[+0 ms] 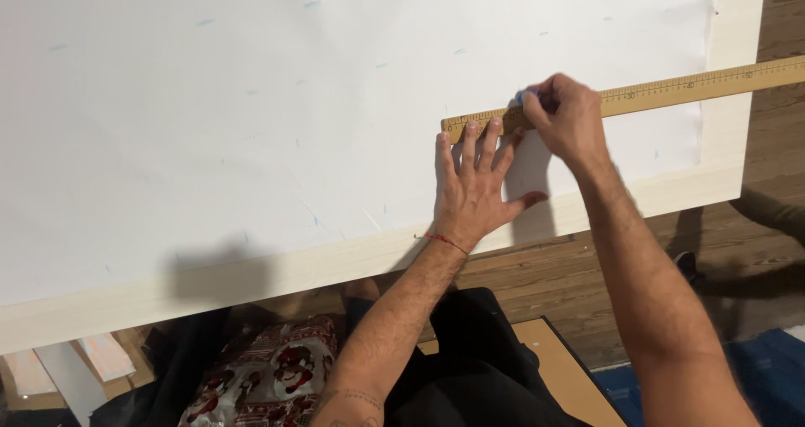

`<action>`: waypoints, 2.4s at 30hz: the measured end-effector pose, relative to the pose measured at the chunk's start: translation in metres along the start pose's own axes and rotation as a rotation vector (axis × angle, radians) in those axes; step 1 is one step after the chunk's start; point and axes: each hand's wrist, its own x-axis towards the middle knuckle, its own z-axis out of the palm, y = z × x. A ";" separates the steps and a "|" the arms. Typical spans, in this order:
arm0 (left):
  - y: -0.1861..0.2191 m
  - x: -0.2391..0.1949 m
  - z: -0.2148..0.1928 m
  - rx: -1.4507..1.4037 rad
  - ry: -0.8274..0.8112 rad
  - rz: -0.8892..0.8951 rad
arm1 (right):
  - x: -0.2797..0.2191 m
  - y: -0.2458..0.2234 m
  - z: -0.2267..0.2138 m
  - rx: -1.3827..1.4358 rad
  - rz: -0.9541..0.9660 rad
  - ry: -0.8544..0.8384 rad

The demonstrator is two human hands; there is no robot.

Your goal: Marking measurement points on a large sheet of material using a wooden ruler and a blue marker.

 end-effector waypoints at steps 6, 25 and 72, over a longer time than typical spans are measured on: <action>0.000 0.001 -0.001 0.011 0.031 0.001 | 0.017 0.011 0.008 0.056 -0.040 0.026; 0.016 0.021 -0.027 -0.084 0.066 0.084 | -0.069 0.089 -0.072 -0.125 -0.185 0.314; 0.098 0.050 0.022 0.010 0.047 0.034 | -0.044 0.172 -0.118 0.319 -0.220 0.471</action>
